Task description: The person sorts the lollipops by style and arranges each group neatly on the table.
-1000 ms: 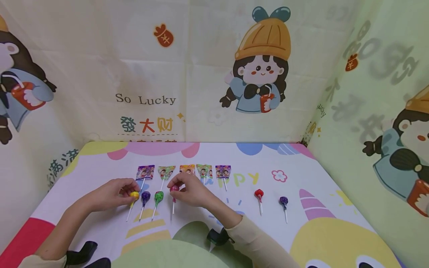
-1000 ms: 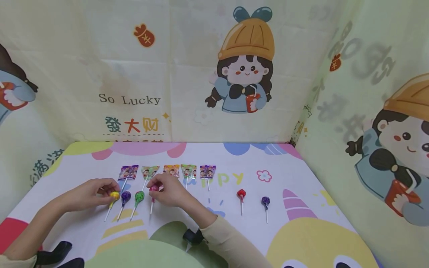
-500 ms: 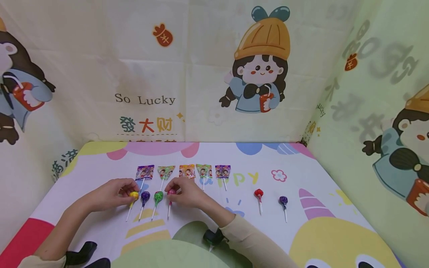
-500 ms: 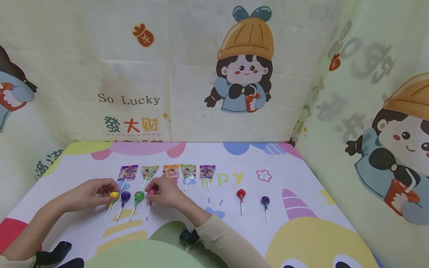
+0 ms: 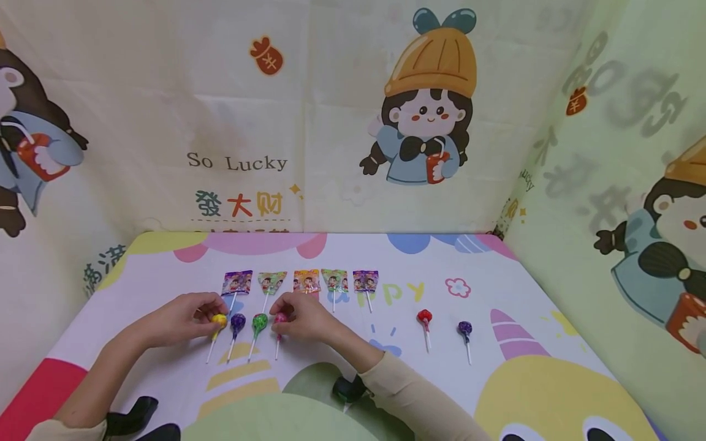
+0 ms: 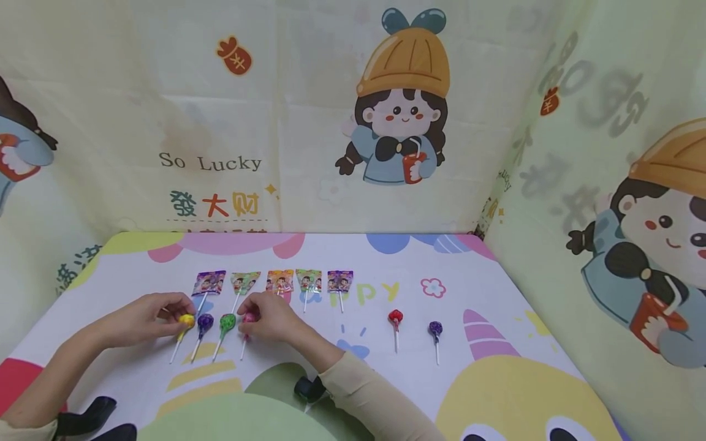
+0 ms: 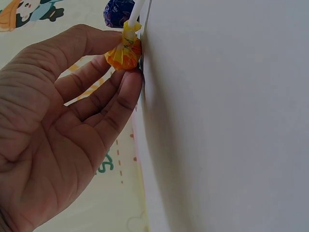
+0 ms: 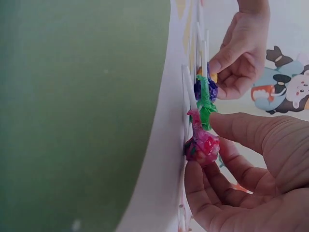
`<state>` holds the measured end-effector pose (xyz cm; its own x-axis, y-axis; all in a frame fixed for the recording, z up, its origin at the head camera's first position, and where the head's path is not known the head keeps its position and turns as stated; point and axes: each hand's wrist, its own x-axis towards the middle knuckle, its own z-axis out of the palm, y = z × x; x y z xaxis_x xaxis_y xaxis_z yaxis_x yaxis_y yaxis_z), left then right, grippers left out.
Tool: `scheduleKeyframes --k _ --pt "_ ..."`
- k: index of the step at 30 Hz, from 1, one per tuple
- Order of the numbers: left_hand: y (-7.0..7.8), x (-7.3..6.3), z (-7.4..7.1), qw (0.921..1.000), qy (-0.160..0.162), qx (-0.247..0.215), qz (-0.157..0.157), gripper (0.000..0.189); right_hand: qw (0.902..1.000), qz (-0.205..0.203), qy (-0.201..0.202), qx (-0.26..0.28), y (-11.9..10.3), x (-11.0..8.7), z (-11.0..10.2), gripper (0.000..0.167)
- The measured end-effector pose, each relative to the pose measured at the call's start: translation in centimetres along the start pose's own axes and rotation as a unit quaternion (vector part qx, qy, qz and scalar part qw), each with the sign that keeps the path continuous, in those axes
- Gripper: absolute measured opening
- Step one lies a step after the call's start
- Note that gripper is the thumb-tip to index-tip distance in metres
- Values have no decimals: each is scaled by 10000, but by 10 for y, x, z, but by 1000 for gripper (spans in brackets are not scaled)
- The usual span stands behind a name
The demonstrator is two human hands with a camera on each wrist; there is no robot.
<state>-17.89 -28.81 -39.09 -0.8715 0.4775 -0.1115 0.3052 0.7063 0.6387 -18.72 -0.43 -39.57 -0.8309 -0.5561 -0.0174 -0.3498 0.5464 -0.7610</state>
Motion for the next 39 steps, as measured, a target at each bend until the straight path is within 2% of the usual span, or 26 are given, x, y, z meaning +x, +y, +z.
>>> scheduleKeyframes --k 6,10,16,24,39 --pt "1 0 0 10000 5 11 53 25 9996 176 214 11 -1 -10 -8 25" --pt "2 -1 0 10000 -12 -6 17 25 9996 15 286 70 2 -21 -15 26" --pt "3 -1 1 10000 -2 0 -46 24 9991 -195 340 131 6 -47 -28 28" --pt "1 0 1 9999 40 106 34 25 9974 -380 539 303 13 -84 -50 26" --pt "4 0 2 10000 34 55 -65 25 9957 -258 795 394 36 -131 -70 26"
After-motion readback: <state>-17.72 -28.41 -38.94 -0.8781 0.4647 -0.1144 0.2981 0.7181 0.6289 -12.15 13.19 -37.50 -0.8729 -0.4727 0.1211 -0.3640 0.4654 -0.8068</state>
